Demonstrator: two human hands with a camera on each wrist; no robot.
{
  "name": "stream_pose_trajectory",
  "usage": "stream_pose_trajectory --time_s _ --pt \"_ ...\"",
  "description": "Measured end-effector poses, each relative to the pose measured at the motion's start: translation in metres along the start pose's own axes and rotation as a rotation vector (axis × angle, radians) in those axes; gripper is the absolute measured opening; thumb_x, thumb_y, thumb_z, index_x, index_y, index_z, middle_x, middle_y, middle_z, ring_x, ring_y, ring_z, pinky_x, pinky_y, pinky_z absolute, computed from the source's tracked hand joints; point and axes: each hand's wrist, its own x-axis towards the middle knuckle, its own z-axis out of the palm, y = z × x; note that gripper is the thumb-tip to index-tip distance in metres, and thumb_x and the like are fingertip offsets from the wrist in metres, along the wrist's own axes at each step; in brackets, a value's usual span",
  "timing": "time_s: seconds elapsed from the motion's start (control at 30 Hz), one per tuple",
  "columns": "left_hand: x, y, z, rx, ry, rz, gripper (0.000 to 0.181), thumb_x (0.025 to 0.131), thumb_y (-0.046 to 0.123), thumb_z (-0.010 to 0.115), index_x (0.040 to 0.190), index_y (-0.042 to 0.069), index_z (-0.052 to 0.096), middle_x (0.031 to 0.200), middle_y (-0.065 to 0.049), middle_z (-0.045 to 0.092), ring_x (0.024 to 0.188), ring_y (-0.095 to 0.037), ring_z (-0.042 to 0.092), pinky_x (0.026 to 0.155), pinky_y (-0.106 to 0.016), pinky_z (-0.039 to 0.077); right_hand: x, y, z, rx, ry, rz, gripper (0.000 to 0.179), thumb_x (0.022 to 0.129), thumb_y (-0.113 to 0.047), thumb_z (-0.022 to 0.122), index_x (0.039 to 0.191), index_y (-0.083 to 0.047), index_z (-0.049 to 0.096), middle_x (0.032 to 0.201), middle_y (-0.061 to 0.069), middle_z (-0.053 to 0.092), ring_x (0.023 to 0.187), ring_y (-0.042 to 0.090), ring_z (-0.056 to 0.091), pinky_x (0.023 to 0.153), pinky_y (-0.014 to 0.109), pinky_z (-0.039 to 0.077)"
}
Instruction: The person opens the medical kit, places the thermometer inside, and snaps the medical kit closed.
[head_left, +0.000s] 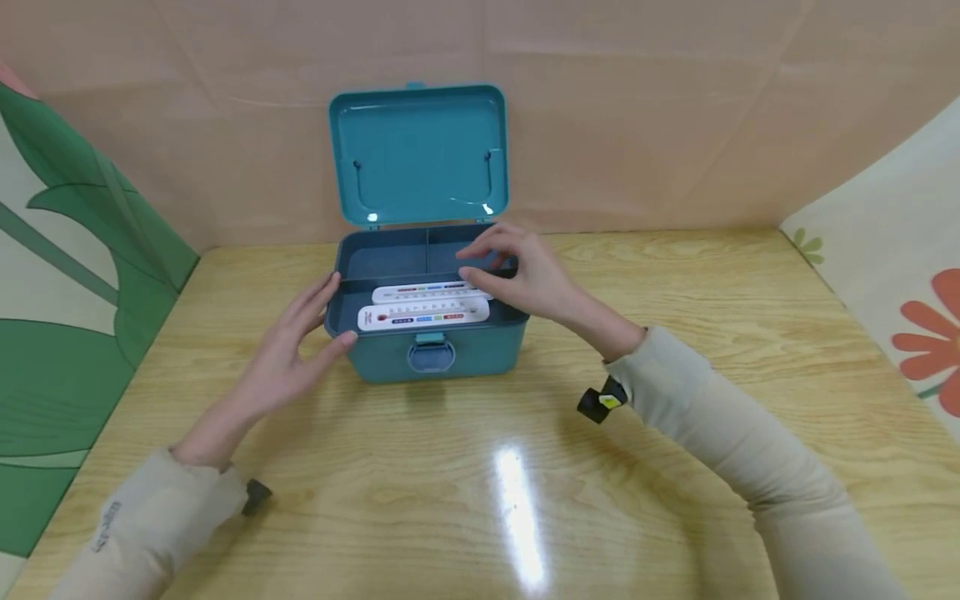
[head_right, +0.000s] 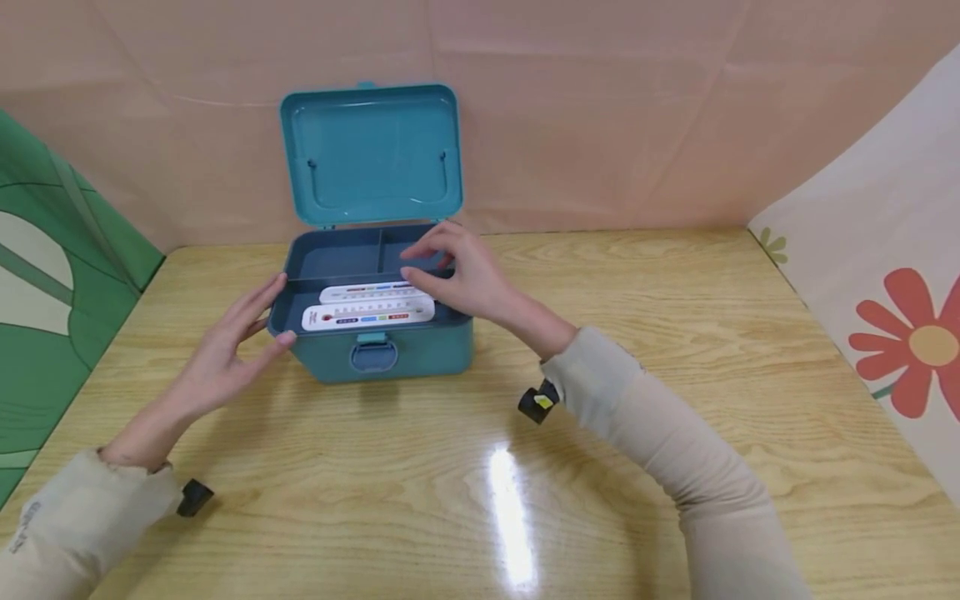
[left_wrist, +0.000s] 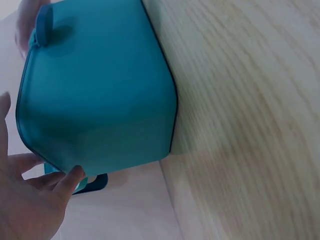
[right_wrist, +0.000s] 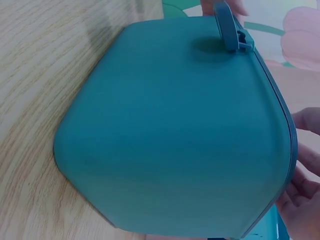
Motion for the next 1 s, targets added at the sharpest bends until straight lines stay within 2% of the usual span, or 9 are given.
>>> stream_pose_trajectory --time_s 0.17,0.23,0.43,0.5,0.67,0.87,1.0 --pt "0.008 0.002 -0.006 -0.073 0.024 0.037 0.059 0.1 0.023 0.052 0.152 0.01 0.027 0.158 -0.013 0.024 0.139 -0.039 0.033 0.108 -0.059 0.037 0.003 0.004 -0.002 0.013 0.062 0.029 0.022 0.089 -0.013 0.067 0.107 -0.001 0.071 0.106 0.011 0.064 0.089 0.022 0.057 0.076 0.035 0.051" --pt "0.012 0.002 -0.008 -0.079 0.031 0.034 0.057 0.101 0.023 0.05 0.151 0.009 0.028 0.157 -0.013 0.025 0.139 -0.038 0.033 0.11 -0.058 0.036 0.004 0.006 -0.002 0.014 0.088 0.044 0.022 0.089 -0.013 0.066 0.107 0.0 0.071 0.107 0.012 0.064 0.09 0.023 0.057 0.075 0.035 0.052" --pt "0.027 -0.002 -0.016 -0.066 -0.019 -0.086 0.06 0.102 0.035 0.044 0.153 0.011 0.023 0.158 -0.014 0.023 0.14 -0.038 0.031 0.112 -0.057 0.033 0.009 0.014 -0.004 0.026 0.185 0.091 0.021 0.089 -0.013 0.066 0.105 0.0 0.072 0.107 0.012 0.065 0.096 0.023 0.057 0.075 0.031 0.051" --pt "0.032 -0.004 -0.018 -0.069 -0.025 -0.106 0.061 0.102 0.037 0.043 0.153 0.011 0.022 0.158 -0.015 0.023 0.14 -0.039 0.03 0.112 -0.058 0.033 0.01 0.017 -0.006 0.031 0.215 0.119 0.021 0.09 -0.014 0.066 0.105 0.0 0.072 0.106 0.012 0.066 0.096 0.023 0.057 0.076 0.03 0.051" --pt "0.042 -0.011 -0.02 -0.066 0.013 -0.084 0.059 0.102 0.035 0.043 0.152 0.009 0.026 0.156 -0.017 0.026 0.138 -0.04 0.033 0.111 -0.058 0.034 0.013 0.03 -0.01 0.042 0.283 0.181 0.021 0.091 -0.015 0.064 0.104 0.0 0.072 0.104 0.012 0.065 0.092 0.019 0.057 0.077 0.032 0.053" --pt "0.055 -0.018 -0.02 -0.067 0.047 -0.064 0.056 0.103 0.031 0.043 0.151 0.008 0.028 0.154 -0.018 0.03 0.136 -0.041 0.037 0.109 -0.057 0.037 0.013 0.043 -0.014 0.046 0.353 0.251 0.022 0.091 -0.017 0.063 0.104 -0.002 0.072 0.104 0.012 0.064 0.091 0.019 0.058 0.074 0.021 0.05" --pt "0.063 -0.021 -0.019 -0.056 0.049 -0.06 0.054 0.103 0.028 0.042 0.151 0.006 0.028 0.153 -0.02 0.03 0.135 -0.042 0.037 0.109 -0.057 0.037 0.015 0.047 -0.017 0.048 0.381 0.253 0.022 0.09 -0.017 0.063 0.103 -0.001 0.072 0.101 0.012 0.064 0.088 0.017 0.059 0.071 0.018 0.049"
